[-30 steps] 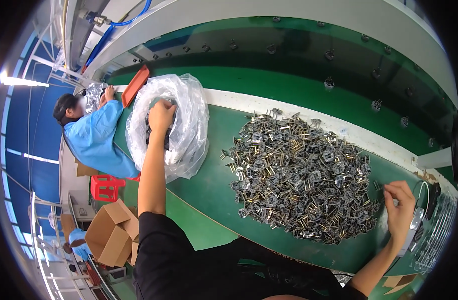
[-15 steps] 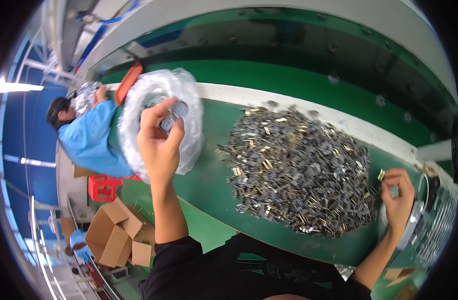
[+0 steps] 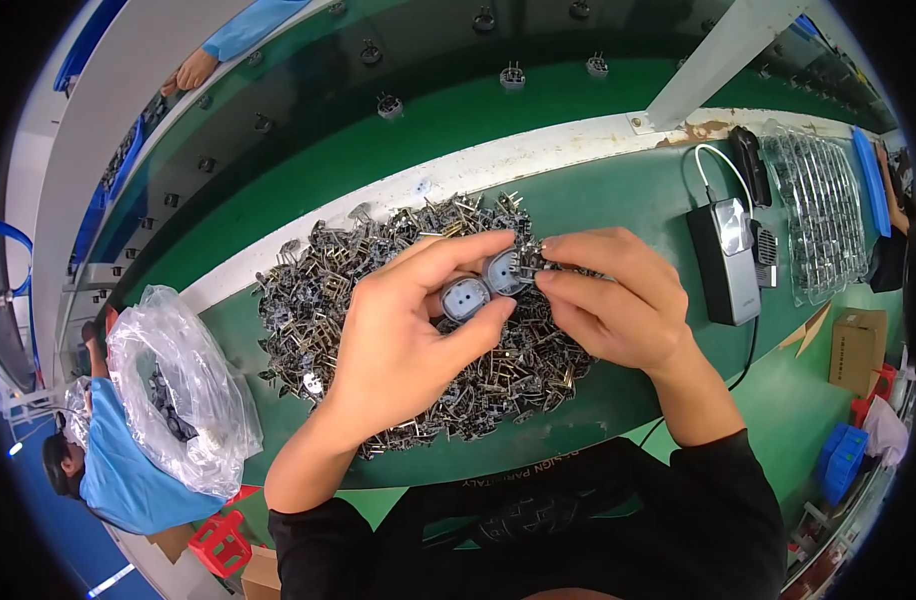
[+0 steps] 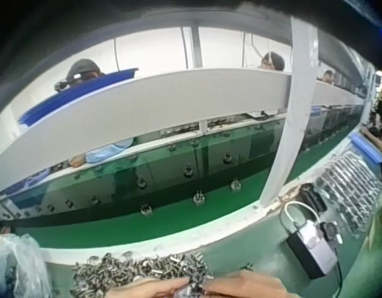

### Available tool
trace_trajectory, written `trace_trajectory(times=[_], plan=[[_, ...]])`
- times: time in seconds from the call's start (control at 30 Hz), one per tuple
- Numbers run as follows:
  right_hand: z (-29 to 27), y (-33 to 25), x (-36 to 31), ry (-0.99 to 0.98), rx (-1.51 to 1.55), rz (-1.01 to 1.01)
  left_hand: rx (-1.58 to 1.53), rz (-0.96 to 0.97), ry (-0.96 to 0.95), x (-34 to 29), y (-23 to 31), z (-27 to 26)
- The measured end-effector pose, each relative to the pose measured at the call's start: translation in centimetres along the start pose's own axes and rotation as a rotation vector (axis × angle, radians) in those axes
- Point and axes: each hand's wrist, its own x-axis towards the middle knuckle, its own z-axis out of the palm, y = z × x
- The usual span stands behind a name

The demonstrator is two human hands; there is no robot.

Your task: The person inserts small metal pins into grey plastic electrical housing units by hand, securing each pin into place.

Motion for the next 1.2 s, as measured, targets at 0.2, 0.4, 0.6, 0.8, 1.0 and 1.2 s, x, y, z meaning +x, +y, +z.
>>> trace_trajectory(times=[0.2,0.4,0.6,0.8,1.0,1.2], plan=[[-0.1,-0.4,0.2,0.056,0.193,0.178,-0.107,0.035,0.006,0.2,0.4,0.4],[0.7,-1.3,0.0,0.115,0.588,0.588,0.063,0.074,-0.049,0.3,0.2,-0.1],[0.9,-1.4,0.0,0.084,0.735,0.801,-0.131,-0.004,-0.024,0.0,0.0,0.2],[0.3,-1.1,0.4,0.06,0.343,0.506,-0.19,-0.157,-0.03,0.2,0.1,0.0],[0.7,-1.3,0.3,-0.008,0.225,0.378,-0.143,-0.092,-0.078,0.1,-0.1,0.3],[1.2,-0.6,-0.1,-0.027,0.174,0.273,-0.277,-0.165,-0.104,0.4,-0.4,-0.3]])
